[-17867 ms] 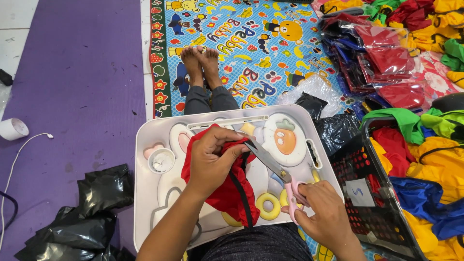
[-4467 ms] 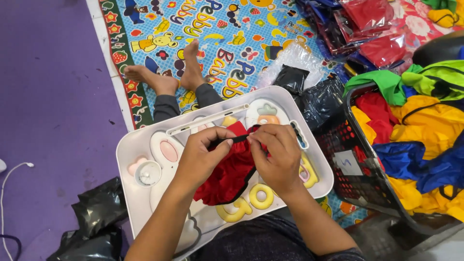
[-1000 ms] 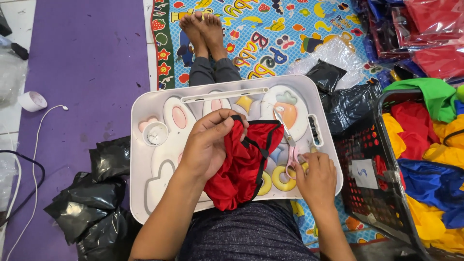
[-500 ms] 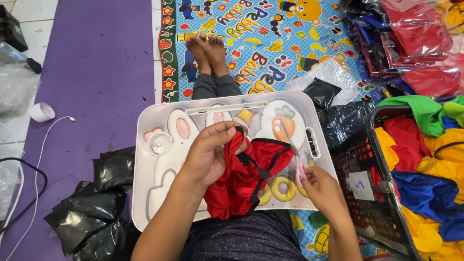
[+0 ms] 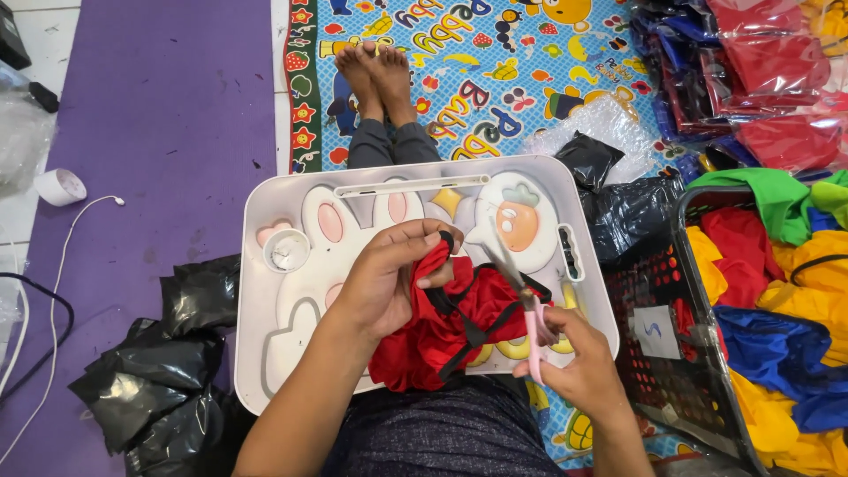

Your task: Trimming loose threads from a red garment using scissors and inspecting the elastic waistband by stretching it.

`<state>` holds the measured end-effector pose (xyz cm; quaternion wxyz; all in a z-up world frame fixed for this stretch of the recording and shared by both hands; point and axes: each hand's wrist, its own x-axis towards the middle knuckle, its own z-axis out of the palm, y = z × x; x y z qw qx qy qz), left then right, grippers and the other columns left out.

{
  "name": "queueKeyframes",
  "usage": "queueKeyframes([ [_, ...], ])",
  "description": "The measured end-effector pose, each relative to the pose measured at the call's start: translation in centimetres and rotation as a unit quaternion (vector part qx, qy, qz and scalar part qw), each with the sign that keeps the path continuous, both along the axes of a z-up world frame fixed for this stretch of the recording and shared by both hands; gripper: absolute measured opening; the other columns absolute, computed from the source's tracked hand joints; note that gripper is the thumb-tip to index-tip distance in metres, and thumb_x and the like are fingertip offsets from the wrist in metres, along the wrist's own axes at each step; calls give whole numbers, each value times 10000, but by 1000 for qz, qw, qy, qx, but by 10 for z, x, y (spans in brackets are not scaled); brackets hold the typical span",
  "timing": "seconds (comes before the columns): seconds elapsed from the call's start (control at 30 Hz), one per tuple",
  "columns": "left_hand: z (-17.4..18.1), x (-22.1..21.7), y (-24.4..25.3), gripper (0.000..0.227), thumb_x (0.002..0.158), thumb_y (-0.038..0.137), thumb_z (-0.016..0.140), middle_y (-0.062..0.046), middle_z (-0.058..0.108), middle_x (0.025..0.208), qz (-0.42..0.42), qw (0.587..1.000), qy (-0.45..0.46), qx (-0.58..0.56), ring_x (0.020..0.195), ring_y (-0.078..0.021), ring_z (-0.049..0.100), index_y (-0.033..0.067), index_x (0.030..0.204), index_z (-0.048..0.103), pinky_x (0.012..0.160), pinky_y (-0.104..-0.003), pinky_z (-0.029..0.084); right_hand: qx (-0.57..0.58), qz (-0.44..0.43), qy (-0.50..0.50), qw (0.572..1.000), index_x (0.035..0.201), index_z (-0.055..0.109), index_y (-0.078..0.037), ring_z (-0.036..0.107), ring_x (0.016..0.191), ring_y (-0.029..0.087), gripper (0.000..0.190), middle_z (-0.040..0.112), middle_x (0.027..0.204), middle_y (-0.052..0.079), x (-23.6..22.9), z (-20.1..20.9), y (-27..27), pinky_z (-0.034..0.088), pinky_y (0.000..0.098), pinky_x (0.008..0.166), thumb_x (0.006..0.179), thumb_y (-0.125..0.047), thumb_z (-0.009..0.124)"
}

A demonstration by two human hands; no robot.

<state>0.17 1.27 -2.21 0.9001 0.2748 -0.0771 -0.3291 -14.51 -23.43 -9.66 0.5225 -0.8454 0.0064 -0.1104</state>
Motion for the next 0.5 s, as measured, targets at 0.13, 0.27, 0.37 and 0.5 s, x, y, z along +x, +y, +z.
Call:
queueKeyframes([
  [0.13, 0, 0, 1, 214, 958, -27, 527, -203, 650, 1085, 3, 1000, 0, -1, 638, -115, 483, -141, 1124, 600, 576, -181, 373, -19, 13, -36, 999, 1046, 688, -9, 589, 754, 159, 655, 657, 849, 36, 5, 2, 12, 507, 286, 693, 484, -144, 996],
  [0.27, -5, -1, 3, 199, 957, -22, 545, -183, 657, 978, -1, 1000, 16, -13, 622, -104, 470, -139, 1106, 607, 541, -175, 363, -63, 12, -60, 996, 1025, 684, -7, 606, 755, 168, 591, 707, 855, 50, 5, 5, 17, 516, 285, 666, 498, -91, 939],
  [0.37, -7, -2, 4, 191, 962, -25, 535, -151, 630, 910, -25, 999, 29, -37, 612, -96, 444, -136, 1102, 602, 539, -175, 354, -66, 15, -59, 996, 1025, 684, -4, 600, 761, 170, 577, 712, 862, 51, 7, 3, 18, 510, 289, 665, 515, -99, 936],
  [0.5, -8, 1, 4, 185, 970, -23, 532, -125, 619, 892, -45, 997, 38, -51, 616, -89, 431, -121, 1112, 597, 549, -165, 349, -85, 22, -64, 994, 1005, 688, -8, 583, 768, 166, 521, 736, 858, 41, 12, 6, 18, 491, 288, 664, 554, -130, 919],
])
